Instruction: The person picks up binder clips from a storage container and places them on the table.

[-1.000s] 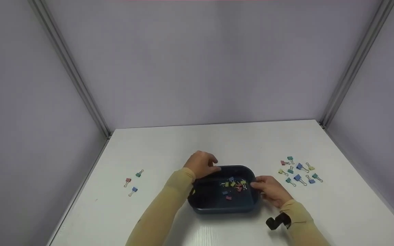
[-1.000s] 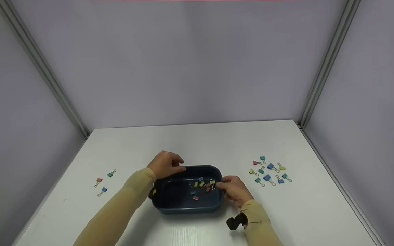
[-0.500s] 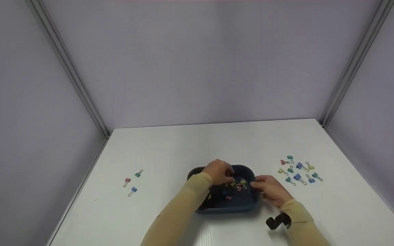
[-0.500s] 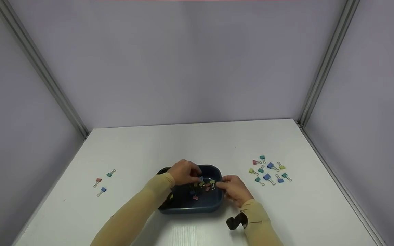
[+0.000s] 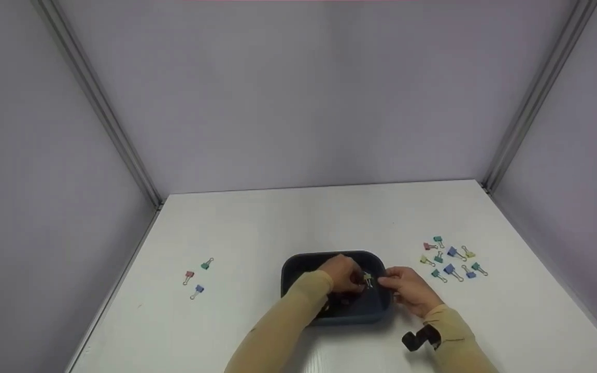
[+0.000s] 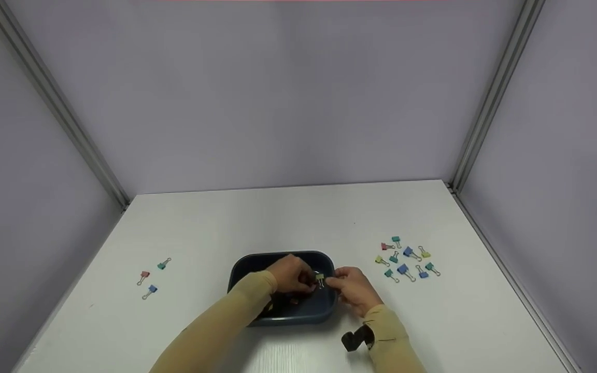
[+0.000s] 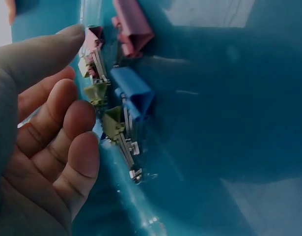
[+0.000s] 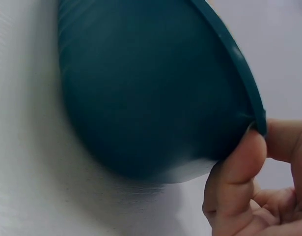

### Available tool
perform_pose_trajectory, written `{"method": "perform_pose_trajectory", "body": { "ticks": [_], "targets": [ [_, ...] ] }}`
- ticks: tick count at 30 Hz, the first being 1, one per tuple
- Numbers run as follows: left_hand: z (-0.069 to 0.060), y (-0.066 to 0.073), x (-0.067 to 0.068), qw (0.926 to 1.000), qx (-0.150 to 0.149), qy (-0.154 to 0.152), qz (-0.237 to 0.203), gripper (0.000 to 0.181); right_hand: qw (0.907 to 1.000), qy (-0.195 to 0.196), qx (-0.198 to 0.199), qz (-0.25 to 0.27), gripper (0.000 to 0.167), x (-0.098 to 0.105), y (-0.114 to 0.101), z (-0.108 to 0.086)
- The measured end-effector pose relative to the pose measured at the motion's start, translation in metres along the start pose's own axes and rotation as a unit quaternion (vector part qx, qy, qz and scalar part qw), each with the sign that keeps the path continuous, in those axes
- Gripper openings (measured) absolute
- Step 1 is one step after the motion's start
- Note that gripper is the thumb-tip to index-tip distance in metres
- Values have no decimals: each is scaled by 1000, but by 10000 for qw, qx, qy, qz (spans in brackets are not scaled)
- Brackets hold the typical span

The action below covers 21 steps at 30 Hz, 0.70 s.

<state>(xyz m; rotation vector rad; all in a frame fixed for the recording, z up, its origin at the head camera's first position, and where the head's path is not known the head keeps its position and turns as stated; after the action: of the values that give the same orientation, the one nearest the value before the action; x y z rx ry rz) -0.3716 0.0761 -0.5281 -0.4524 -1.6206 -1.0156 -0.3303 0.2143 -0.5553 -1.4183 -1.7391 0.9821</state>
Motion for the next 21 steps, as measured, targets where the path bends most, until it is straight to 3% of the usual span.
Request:
{"method": "perform_pose_trajectory", "body": {
  "ticks": [21],
  "targets": [
    [7, 9, -10, 9985, -399, -224, 294, 18, 10000, 2, -90, 41, 38, 1, 1, 0]
  ]
}}
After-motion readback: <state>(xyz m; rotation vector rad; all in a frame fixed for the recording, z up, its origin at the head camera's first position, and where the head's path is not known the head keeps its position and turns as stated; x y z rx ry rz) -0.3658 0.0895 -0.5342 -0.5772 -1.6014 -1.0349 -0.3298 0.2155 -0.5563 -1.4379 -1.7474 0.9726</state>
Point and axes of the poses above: each hand's wrist, its own z-axis towards the middle knuckle, its own x-axis out of the back of the hand, y = z × x, the point moved 8 cm from there along z, towards the middle knuckle, and after that the axes turned 13 degrees about -x, right-handed, at the moved point
